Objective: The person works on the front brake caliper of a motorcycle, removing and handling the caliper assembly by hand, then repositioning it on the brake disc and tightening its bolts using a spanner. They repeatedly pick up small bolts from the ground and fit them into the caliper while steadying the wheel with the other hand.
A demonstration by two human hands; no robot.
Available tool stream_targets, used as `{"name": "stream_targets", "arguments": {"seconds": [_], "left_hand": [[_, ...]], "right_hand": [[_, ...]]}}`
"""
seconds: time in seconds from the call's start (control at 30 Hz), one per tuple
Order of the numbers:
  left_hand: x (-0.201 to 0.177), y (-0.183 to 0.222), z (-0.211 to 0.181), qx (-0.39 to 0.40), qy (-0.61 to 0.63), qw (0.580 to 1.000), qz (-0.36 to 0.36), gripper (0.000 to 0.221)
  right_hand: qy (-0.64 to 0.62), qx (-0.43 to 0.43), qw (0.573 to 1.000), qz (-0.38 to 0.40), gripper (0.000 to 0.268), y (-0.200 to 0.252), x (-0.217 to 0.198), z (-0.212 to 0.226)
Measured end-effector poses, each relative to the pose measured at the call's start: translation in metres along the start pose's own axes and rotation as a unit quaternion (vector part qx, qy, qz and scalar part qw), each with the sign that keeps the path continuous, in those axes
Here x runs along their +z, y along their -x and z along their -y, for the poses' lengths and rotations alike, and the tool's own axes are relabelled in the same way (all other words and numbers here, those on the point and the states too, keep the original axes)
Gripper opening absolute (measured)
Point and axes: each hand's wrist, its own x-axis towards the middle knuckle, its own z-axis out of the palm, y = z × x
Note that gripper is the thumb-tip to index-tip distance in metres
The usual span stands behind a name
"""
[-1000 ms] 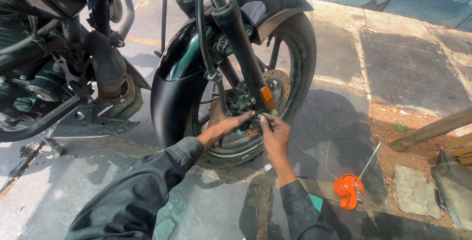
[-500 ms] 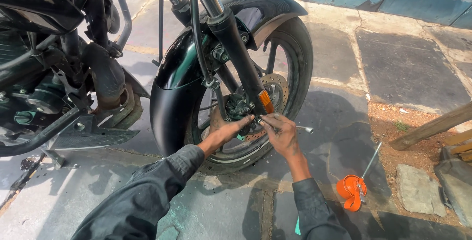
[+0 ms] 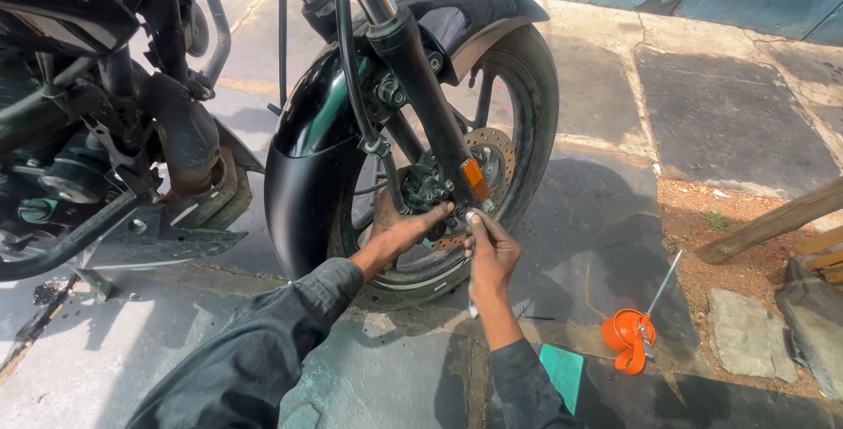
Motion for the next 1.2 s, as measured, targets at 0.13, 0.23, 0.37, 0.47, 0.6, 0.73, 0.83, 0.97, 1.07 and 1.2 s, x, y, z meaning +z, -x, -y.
{"name": "stream_targets", "arguments": {"seconds": [0.13,0.23,0.37,0.47,0.6,0.73,0.83,0.97,1.07,1.2], "left_hand": [[0.005,-0.005,0.021,0.002,0.085,0.996,0.015,0.033],[0.007,-0.01,0.032,0.014,0.12,0.993,0.016,0.03],[0.013,-0.017,0.068,0.007,0.131,0.991,0.024,0.027],[0.011,-0.016,0.065,0.015,0.158,0.986,0.057,0.023],[0.005,-0.008,0.026,-0.001,0.095,0.995,0.04,0.024],[0.005,-0.003,0.026,0.012,0.094,0.995,0.036,0.024],[-0.002,-0.001,0.013,0.02,0.084,0.996,0.029,0.026],[0.001,-0.006,0.029,0.014,0.103,0.994,0.037,0.026],[-0.002,-0.002,0.02,0.016,0.069,0.997,0.035,0.028],[-0.004,-0.001,0.014,0.016,0.037,0.999,0.029,0.031]], "right_hand": [[0.297,-0.216,0.924,0.107,0.021,-0.01,-0.011,0.037],[0.354,-0.39,0.823,0.215,0.021,-0.023,-0.011,0.046],[0.379,-0.353,0.812,0.267,0.021,-0.031,-0.008,0.046],[0.389,-0.213,0.881,0.166,0.022,-0.014,0.001,0.022],[-0.087,0.09,0.992,-0.019,0.014,0.002,0.015,-0.011],[0.009,-0.092,0.995,0.025,0.014,0.001,-0.005,-0.01],[0.295,-0.296,0.894,0.163,0.015,-0.009,-0.004,0.026],[0.367,-0.339,0.838,0.218,0.015,-0.021,0.001,0.059],[0.378,-0.316,0.833,0.253,0.016,-0.025,-0.002,0.048],[0.062,-0.032,0.994,0.088,0.012,-0.005,0.008,-0.015]]}}
